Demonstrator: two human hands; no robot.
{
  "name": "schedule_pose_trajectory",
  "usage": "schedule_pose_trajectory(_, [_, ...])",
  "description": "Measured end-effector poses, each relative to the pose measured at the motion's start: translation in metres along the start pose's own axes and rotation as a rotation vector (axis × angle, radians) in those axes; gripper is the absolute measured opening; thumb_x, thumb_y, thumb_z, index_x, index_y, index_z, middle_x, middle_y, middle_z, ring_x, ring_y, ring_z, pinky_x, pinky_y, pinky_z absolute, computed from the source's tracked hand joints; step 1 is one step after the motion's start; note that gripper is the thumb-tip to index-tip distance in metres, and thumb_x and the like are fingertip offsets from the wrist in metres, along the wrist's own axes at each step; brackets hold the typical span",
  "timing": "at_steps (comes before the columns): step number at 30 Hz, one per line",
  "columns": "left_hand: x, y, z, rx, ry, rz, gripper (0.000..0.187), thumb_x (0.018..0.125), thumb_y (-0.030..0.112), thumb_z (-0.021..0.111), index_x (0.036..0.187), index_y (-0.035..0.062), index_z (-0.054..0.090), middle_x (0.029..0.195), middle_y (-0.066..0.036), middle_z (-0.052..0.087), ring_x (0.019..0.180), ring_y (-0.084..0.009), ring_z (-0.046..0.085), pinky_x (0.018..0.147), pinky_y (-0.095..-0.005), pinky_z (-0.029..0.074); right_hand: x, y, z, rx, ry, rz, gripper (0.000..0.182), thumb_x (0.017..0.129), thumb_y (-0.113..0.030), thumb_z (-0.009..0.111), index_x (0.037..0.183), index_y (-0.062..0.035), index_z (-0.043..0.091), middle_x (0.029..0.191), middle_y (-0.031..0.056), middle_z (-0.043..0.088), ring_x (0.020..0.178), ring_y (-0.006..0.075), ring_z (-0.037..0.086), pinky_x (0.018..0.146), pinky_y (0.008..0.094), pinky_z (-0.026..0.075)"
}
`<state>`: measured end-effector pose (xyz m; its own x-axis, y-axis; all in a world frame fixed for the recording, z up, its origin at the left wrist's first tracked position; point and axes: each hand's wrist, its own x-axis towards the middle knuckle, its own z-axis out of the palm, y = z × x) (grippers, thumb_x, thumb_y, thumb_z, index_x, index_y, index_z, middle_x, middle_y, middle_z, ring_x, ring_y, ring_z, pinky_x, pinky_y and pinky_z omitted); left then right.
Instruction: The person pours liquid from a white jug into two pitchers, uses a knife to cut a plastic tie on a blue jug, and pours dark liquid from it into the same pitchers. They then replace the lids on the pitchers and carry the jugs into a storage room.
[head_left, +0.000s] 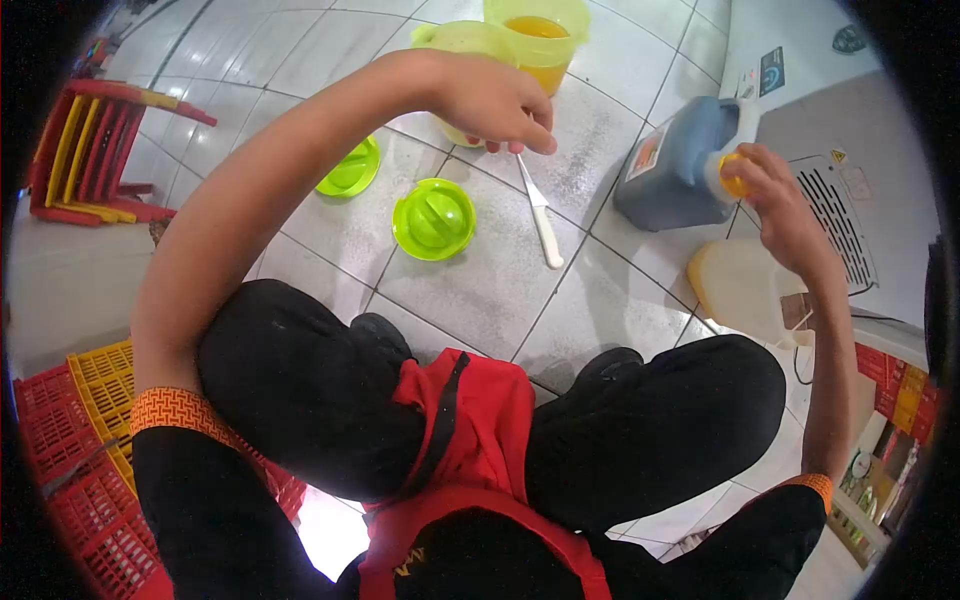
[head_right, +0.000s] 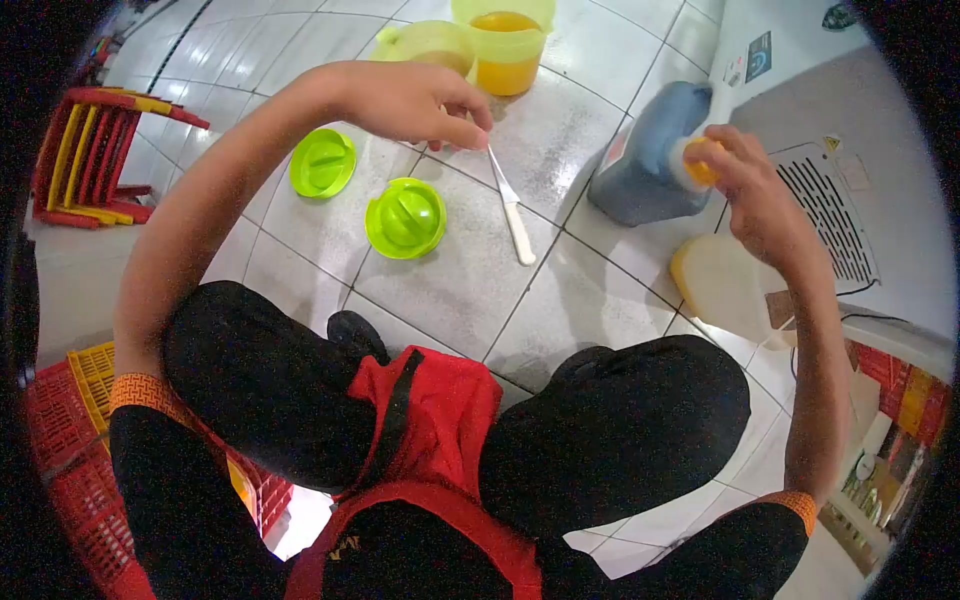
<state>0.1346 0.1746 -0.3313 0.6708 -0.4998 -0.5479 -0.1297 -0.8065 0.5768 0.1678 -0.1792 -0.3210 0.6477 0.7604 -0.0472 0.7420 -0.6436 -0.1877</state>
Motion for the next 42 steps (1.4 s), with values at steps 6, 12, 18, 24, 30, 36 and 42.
schedule_pose_trajectory(6, [0.020, -0.009, -0.007, -0.067, 0.159, 0.131, 0.039, 0.091, 0.032, 0.056, 0.115, 0.0013, 0.059, 0.094, -0.008, 0.062, 0.078, -0.0151, 0.060, 0.071, -0.0287, 0.048, 0.000, -0.059, 0.086, 0.275, 0.319, -0.300, 0.038, 0.063, 0.007, 0.058, 0.099, -0.0056, 0.059, 0.104, 0.0136, 0.058, 0.098, 0.0332, 0.055, 0.081, 0.0410, 0.045])
schedule_pose_trajectory(12, [0.029, 0.027, -0.013, -0.012, 0.308, 0.291, 0.033, 0.090, 0.023, 0.057, 0.118, 0.0048, 0.059, 0.098, -0.007, 0.064, 0.083, -0.0136, 0.060, 0.073, -0.0275, 0.047, 0.055, -0.111, 0.290, 0.228, 0.009, 0.272, 0.045, 0.087, -0.026, 0.061, 0.121, -0.0022, 0.044, 0.109, 0.0183, 0.052, 0.099, 0.0371, 0.056, 0.079, 0.0487, 0.051])
schedule_pose_trajectory(18, [0.012, 0.060, -0.007, 0.024, 0.330, 0.364, 0.029, 0.090, 0.016, 0.057, 0.116, 0.0031, 0.059, 0.096, -0.005, 0.064, 0.088, -0.0120, 0.059, 0.077, -0.0258, 0.046, 0.034, -0.111, 0.322, 0.397, -0.020, 0.439, 0.039, 0.087, -0.011, 0.051, 0.123, 0.0005, 0.042, 0.108, 0.0221, 0.051, 0.094, 0.0391, 0.058, 0.074, 0.0457, 0.052])
schedule_pose_trajectory(24, [0.020, 0.072, -0.018, -0.271, 0.398, 0.422, 0.028, 0.088, 0.012, 0.058, 0.114, 0.0018, 0.058, 0.096, -0.005, 0.062, 0.087, -0.0120, 0.058, 0.077, -0.0249, 0.045, -0.076, -0.106, 0.279, 0.833, 0.150, 0.586, 0.037, 0.091, -0.016, 0.051, 0.125, -0.0041, 0.042, 0.112, 0.0199, 0.054, 0.098, 0.0356, 0.059, 0.081, 0.0458, 0.046])
schedule_pose_trajectory(30, [0.072, 0.088, 0.011, 0.040, 0.303, 0.463, 0.038, 0.086, 0.012, 0.061, 0.122, 0.0043, 0.054, 0.100, -0.008, 0.060, 0.085, -0.0123, 0.058, 0.074, -0.0254, 0.047, -0.126, -0.117, 0.158, 1.131, 0.581, 1.038, 0.037, 0.097, -0.027, 0.046, 0.120, 0.0007, 0.038, 0.066, 0.0097, 0.052, 0.061, 0.0211, 0.058, 0.055, 0.0340, 0.049])
schedule_pose_trajectory(36, [0.106, 0.115, 0.049, -0.051, 0.431, 0.448, 0.047, 0.083, 0.022, 0.070, 0.123, 0.0036, 0.053, 0.097, -0.009, 0.061, 0.078, -0.0142, 0.060, 0.067, -0.0265, 0.050, -0.063, -0.081, 0.087, 1.547, 0.868, 0.703, 0.033, 0.097, -0.024, 0.043, 0.116, 0.0031, 0.039, 0.064, 0.0053, 0.050, 0.053, 0.0115, 0.053, 0.044, 0.0299, 0.049])
schedule_pose_trajectory(42, [0.116, 0.113, 0.044, -0.082, 0.435, 0.419, 0.040, 0.085, 0.021, 0.068, 0.117, 0.0013, 0.056, 0.090, -0.008, 0.062, 0.077, -0.0126, 0.059, 0.067, -0.0256, 0.049, -0.036, -0.065, 0.074, 0.974, 0.774, 0.754, 0.031, 0.097, -0.020, 0.041, 0.110, 0.0082, 0.041, 0.082, 0.0313, 0.060, 0.078, 0.0459, 0.061, 0.065, 0.0493, 0.048])
